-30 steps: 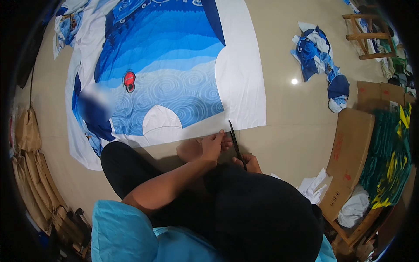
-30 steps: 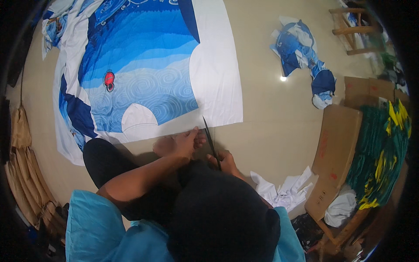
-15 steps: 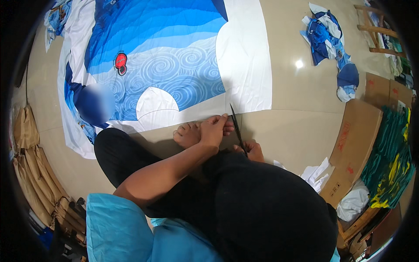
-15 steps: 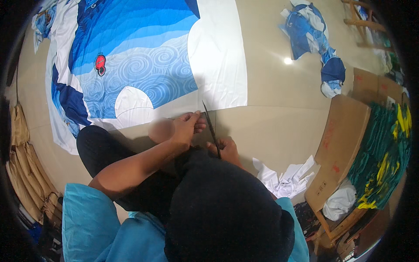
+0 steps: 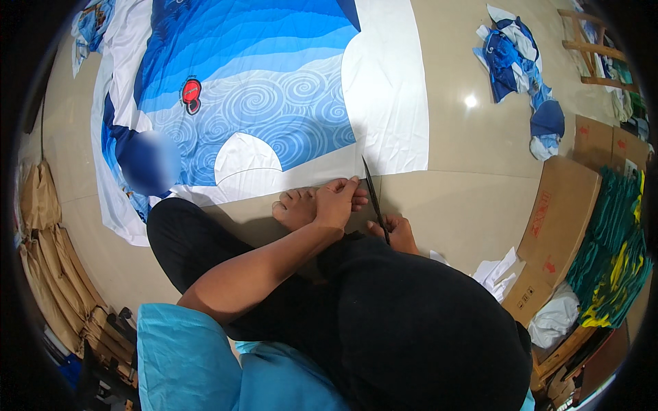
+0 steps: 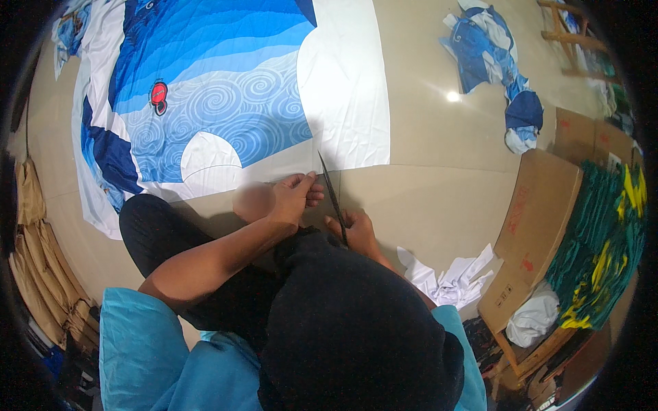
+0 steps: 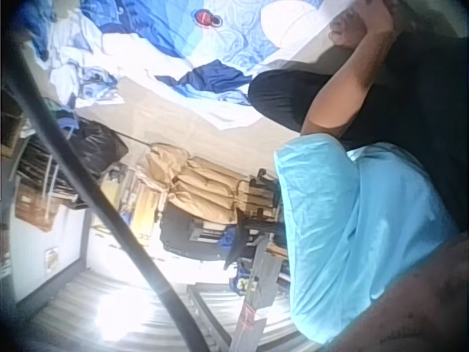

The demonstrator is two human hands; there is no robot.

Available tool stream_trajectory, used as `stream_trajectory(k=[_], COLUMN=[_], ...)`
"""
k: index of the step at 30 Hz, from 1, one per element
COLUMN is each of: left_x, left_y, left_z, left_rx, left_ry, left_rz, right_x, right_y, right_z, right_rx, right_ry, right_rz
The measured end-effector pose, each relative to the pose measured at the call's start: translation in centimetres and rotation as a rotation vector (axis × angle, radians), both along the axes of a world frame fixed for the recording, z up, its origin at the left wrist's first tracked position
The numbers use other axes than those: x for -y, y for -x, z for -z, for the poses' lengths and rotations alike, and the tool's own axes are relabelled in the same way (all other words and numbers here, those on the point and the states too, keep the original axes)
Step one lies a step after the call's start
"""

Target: The person uses shears to cut through blue and white fabric panels on the floor, then spreads out and cuts along the edges of a larger printed blue garment.

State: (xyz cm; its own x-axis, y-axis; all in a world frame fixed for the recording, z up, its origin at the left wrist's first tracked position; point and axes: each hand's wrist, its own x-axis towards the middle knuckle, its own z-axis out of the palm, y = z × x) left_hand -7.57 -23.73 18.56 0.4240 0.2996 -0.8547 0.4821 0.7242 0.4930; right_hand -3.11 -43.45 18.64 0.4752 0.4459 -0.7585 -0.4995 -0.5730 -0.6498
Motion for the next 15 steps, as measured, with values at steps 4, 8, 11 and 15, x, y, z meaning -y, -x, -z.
stream_trajectory(k=[4, 8, 11, 15], left_x=[0.0, 0.0, -0.1, -0.2], left_y=[0.1, 0.0, 0.0, 0.1], left_z=[0.2, 0.1, 0.1, 0.1], left_rx=[-0.005, -0.003, 0.002, -0.007], left_ry=[-0.014, -0.011, -0.004, -0.006], left_rz=[0.016, 0.011, 0.015, 0.023], right_x=[-1.1, -1.2, -1.3, -1.3], right_y=[-0.9, -1.2, -1.2, -1.3], right_z=[-0.7, -0.5, -0.5, -0.5], right_rx=[-0.019, 0.043, 0.028, 0.038], right_ry=[0.029, 0.052, 0.047, 0.051], right_rz=[-0.021, -0.072, -0.078, -0.105])
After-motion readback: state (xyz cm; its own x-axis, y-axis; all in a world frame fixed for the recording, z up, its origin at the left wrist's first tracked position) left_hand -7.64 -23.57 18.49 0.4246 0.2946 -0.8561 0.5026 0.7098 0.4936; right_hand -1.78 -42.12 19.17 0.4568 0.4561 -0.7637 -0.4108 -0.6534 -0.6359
